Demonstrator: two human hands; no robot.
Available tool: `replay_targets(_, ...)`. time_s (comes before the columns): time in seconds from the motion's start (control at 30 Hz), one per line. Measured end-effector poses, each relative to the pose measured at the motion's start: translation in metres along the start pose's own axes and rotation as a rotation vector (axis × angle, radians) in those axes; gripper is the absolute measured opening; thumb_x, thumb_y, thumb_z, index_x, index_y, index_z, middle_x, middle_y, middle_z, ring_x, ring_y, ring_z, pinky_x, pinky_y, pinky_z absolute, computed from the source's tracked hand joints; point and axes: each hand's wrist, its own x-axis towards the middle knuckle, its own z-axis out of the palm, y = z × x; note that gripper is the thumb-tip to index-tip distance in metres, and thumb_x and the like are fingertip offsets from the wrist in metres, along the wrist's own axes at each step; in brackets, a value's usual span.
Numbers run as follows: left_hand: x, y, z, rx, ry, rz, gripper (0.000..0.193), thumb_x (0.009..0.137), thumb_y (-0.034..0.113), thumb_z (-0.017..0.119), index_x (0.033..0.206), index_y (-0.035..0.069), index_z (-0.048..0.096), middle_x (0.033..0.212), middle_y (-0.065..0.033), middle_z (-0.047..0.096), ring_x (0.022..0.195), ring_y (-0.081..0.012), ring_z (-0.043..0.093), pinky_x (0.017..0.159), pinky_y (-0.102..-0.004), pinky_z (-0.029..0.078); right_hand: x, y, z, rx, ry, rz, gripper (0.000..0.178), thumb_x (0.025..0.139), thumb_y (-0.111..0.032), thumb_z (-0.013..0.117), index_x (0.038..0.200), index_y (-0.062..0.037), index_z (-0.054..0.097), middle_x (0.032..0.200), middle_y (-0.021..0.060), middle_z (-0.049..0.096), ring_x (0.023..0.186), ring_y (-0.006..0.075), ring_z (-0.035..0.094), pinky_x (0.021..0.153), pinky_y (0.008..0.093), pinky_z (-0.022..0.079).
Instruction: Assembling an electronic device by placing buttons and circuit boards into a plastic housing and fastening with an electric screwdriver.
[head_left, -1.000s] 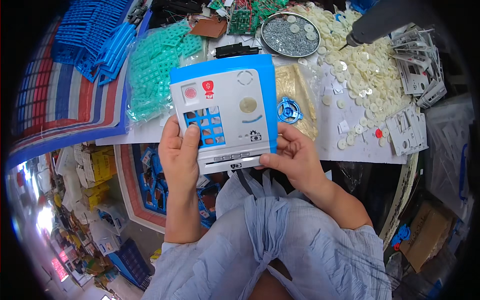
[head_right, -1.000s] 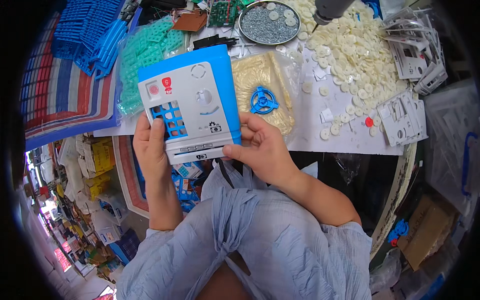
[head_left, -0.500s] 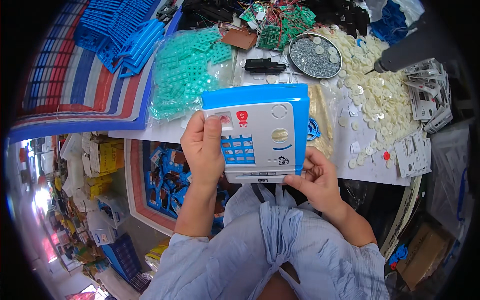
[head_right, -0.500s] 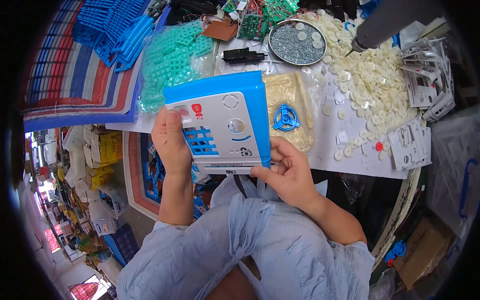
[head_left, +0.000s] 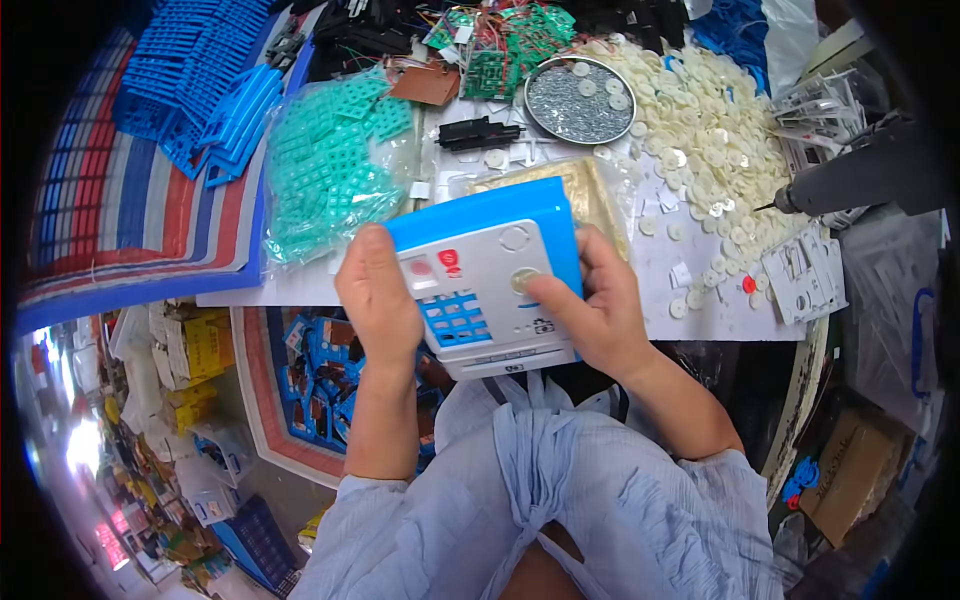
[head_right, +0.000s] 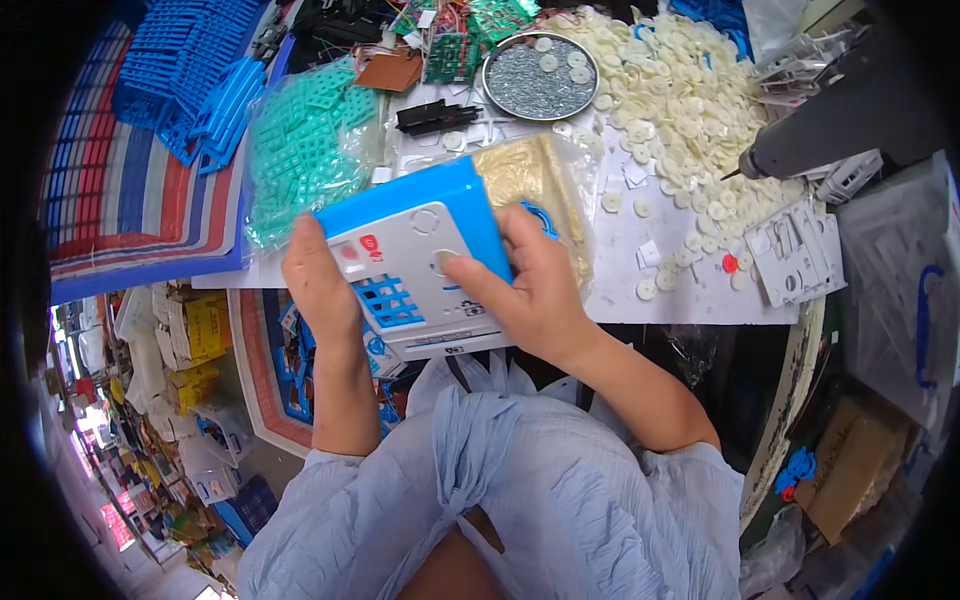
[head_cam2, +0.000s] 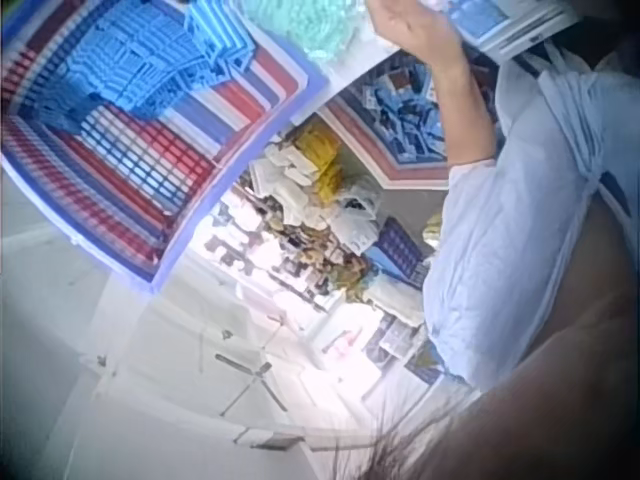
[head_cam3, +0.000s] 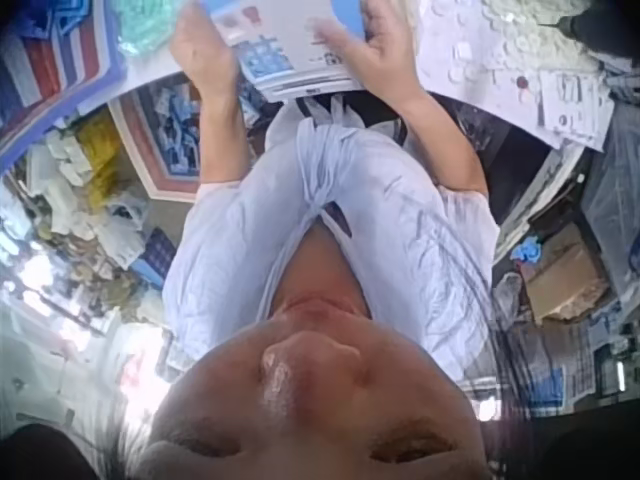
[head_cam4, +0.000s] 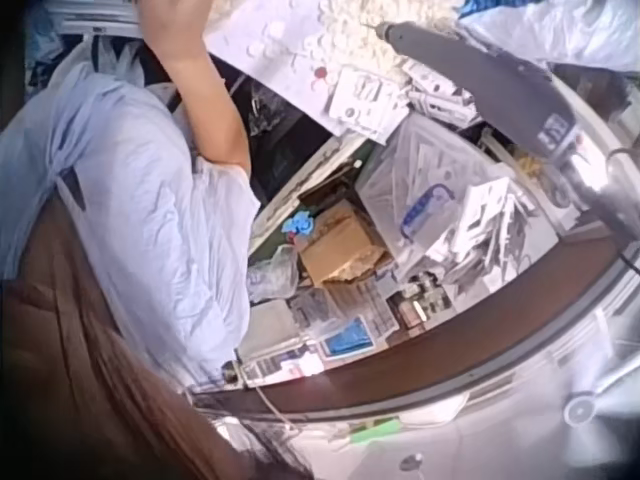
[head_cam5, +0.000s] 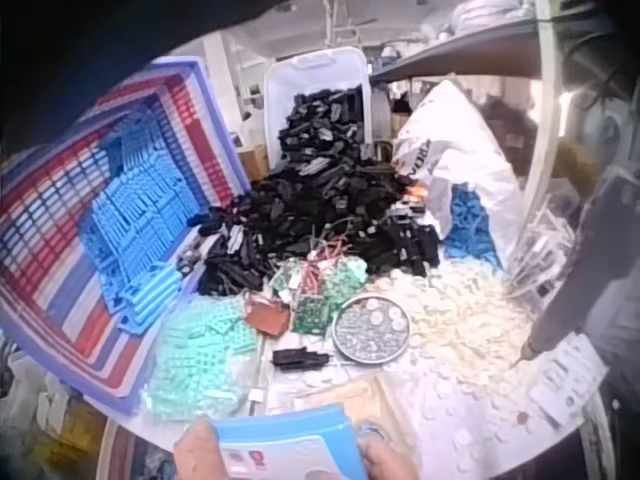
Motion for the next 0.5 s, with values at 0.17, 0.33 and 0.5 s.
replay_targets(0.17,0.010,-0.011,-0.005,0.141,0.010,0.135,0.042,0.111,0.035,0.047,0.087,0.002,0.060,0.076,0.0023,0.056,0.071,-0.0035,0.048,0.060,-0.0255,0.040,0.004,-0.001,0.002,0.052,0.031,-0.034,0.026,0.095,-0.014,0.074,0.110,-0.0005,0.057,0.098,0.0055,0.069,0.086,0.0068,0.064,0.073,0.0232,0.053)
replay_targets(0.33,-0.010,-0.024,-0.019,-0.165,-0.257,-0.154,0.043,0.109,0.036,0.048,0.093,-0.001,0.063,0.077,0.0021,0.056,0.072,-0.0051,0.049,0.061,-0.0257,0.039,0.017,-0.012,-0.012,0.192,0.137,-0.001,0.026,0.098,-0.015,0.072,0.112,0.0003,0.057,0.104,0.0102,0.072,0.090,0.0101,0.068,0.078,0.0252,0.057)
replay_targets(0.5,-0.045,-0.016,0.008,0.103,-0.093,0.068,0.043,0.109,0.032,0.047,0.084,-0.001,0.058,0.069,-0.0001,0.053,0.065,-0.0073,0.047,0.057,-0.0286,0.038,0.018,-0.008,-0.013,0.271,0.175,-0.037,0.029,0.099,-0.016,0.071,0.114,0.0013,0.054,0.106,0.0130,0.072,0.089,0.0116,0.070,0.078,0.0262,0.058)
